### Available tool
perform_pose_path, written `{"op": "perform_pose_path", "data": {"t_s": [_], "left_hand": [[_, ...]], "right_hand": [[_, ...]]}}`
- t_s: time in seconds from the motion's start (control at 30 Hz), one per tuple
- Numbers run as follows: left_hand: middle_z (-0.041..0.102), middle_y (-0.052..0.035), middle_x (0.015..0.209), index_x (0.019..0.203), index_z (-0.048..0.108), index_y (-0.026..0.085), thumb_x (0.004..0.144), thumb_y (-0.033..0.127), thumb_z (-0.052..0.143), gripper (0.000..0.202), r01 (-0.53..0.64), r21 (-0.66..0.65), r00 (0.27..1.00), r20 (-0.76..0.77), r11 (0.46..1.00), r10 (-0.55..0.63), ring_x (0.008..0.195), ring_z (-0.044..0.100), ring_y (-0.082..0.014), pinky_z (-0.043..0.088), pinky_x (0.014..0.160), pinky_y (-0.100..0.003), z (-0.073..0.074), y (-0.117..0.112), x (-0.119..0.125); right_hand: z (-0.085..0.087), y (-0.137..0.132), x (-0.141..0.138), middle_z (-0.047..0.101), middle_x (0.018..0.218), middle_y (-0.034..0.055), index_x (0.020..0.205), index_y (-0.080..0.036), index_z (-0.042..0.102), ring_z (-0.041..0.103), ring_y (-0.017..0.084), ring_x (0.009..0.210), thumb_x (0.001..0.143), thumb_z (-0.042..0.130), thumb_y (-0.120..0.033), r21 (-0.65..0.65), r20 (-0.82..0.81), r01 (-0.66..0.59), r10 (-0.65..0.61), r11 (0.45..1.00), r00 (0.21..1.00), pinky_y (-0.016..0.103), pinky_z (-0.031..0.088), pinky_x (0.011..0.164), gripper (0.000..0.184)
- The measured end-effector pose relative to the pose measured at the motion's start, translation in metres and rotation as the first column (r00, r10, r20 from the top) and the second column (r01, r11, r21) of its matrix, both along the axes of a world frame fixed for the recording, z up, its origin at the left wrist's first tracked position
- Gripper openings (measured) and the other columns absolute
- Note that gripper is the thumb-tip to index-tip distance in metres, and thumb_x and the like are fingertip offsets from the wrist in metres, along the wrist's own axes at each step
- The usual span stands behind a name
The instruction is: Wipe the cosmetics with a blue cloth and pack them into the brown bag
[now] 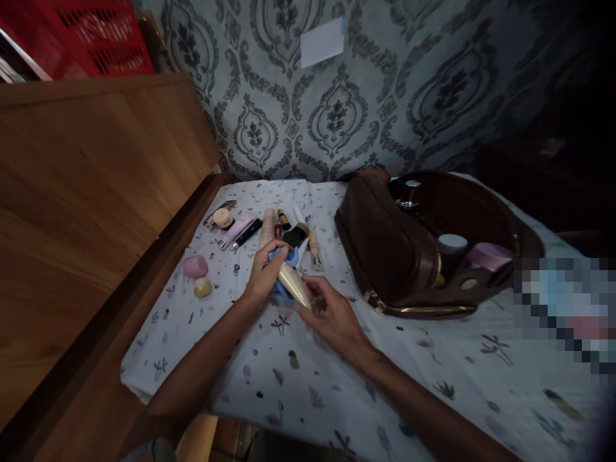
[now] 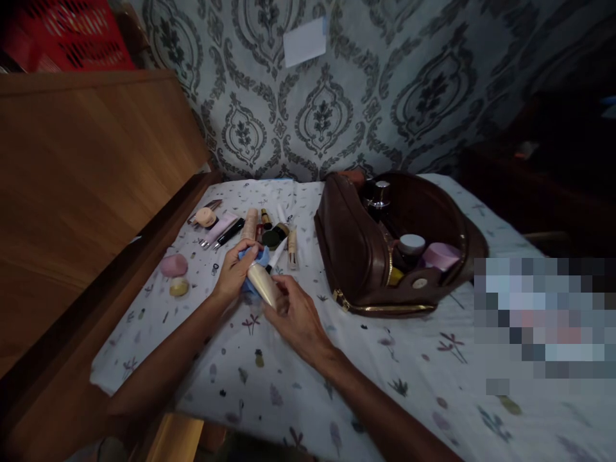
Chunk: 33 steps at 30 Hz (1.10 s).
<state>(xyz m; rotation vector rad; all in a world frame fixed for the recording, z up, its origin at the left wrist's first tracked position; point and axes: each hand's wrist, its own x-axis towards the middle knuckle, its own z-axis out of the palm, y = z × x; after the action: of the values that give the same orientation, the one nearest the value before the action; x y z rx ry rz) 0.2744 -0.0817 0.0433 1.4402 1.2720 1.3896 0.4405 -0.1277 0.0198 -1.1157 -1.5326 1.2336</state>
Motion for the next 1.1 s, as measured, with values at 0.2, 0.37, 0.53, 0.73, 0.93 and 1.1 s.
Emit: {"op": "perform_pose_path", "data": {"t_s": [0.2, 0.37, 0.53, 0.73, 0.93, 1.1], "left_hand": [[0.059, 0.0009, 0.079, 0.083, 0.065, 0.02, 0.087, 0.052, 0.062, 0.032, -0.009, 0.019, 1.0, 0.012, 1.0, 0.009, 0.076, 0.051, -0.0148, 0.042, 0.072, -0.024, 0.0, 0.001, -0.003], [0.062, -0.001, 0.086, 0.088, 0.064, 0.022, 0.089, 0.058, 0.057, 0.037, -0.068, 0.009, 0.997, 0.048, 0.998, 0.068, 0.082, 0.056, -0.0168, 0.046, 0.075, -0.025, -0.005, 0.004, -0.003], [0.064, -0.0039, 0.123, 0.115, 0.059, 0.026, 0.093, 0.057, 0.052, 0.038, -0.093, 0.025, 0.989, 0.117, 0.995, 0.089, 0.115, 0.058, -0.019, 0.048, 0.095, -0.029, -0.01, 0.003, 0.004], [0.043, -0.0066, 0.155, 0.146, 0.042, 0.029, 0.091, 0.043, 0.064, 0.061, 0.129, 0.084, 0.99, -0.071, 0.988, -0.123, 0.15, 0.031, -0.0241, 0.026, 0.123, -0.038, -0.015, -0.015, 0.019], [0.045, -0.0104, 0.154, 0.151, 0.042, 0.026, 0.09, 0.047, 0.063, 0.068, 0.354, 0.115, 0.858, -0.435, 0.928, -0.273, 0.146, 0.038, -0.0317, 0.031, 0.12, -0.048, -0.012, -0.018, 0.019], [0.053, -0.0096, 0.147, 0.144, 0.053, 0.029, 0.081, 0.053, 0.072, 0.069, 0.396, 0.094, 0.79, -0.542, 0.913, -0.287, 0.138, 0.047, -0.033, 0.04, 0.114, -0.047, -0.008, -0.009, 0.008]], "right_hand": [[0.001, 0.002, 0.002, 0.073, 0.099, 0.0058, 0.1, -0.021, 0.069, 0.07, 0.022, 0.087, 0.072, 0.081, -0.051, -0.267, -0.394, -0.262, 0.142, 0.927, 0.908, 0.031, 0.053, 0.075, 0.043], [0.002, -0.001, -0.001, 0.074, 0.091, 0.0069, 0.096, -0.017, 0.072, 0.073, 0.021, 0.077, 0.069, 0.085, -0.051, -0.397, -0.616, -0.422, 0.104, 0.815, 0.781, 0.034, 0.054, 0.08, 0.045], [0.0, 0.0, -0.004, 0.075, 0.095, 0.0073, 0.098, -0.018, 0.074, 0.071, 0.022, 0.091, 0.069, 0.087, -0.047, -0.386, -0.669, -0.376, 0.025, 0.842, 0.743, 0.032, 0.055, 0.08, 0.043], [-0.002, 0.004, -0.002, 0.075, 0.098, 0.0039, 0.091, -0.02, 0.074, 0.069, 0.02, 0.087, 0.06, 0.09, -0.049, -0.358, -0.684, -0.252, -0.068, 0.899, 0.727, 0.029, 0.055, 0.075, 0.045], [-0.003, 0.013, 0.005, 0.076, 0.094, 0.0033, 0.087, -0.02, 0.074, 0.069, 0.019, 0.086, 0.058, 0.091, -0.046, -0.36, -0.702, -0.174, -0.143, 0.917, 0.697, 0.029, 0.054, 0.078, 0.043], [-0.005, 0.021, 0.013, 0.076, 0.088, 0.0052, 0.084, -0.017, 0.075, 0.069, 0.02, 0.084, 0.059, 0.089, -0.052, -0.367, -0.704, -0.175, -0.15, 0.914, 0.694, 0.029, 0.052, 0.075, 0.045]]}}
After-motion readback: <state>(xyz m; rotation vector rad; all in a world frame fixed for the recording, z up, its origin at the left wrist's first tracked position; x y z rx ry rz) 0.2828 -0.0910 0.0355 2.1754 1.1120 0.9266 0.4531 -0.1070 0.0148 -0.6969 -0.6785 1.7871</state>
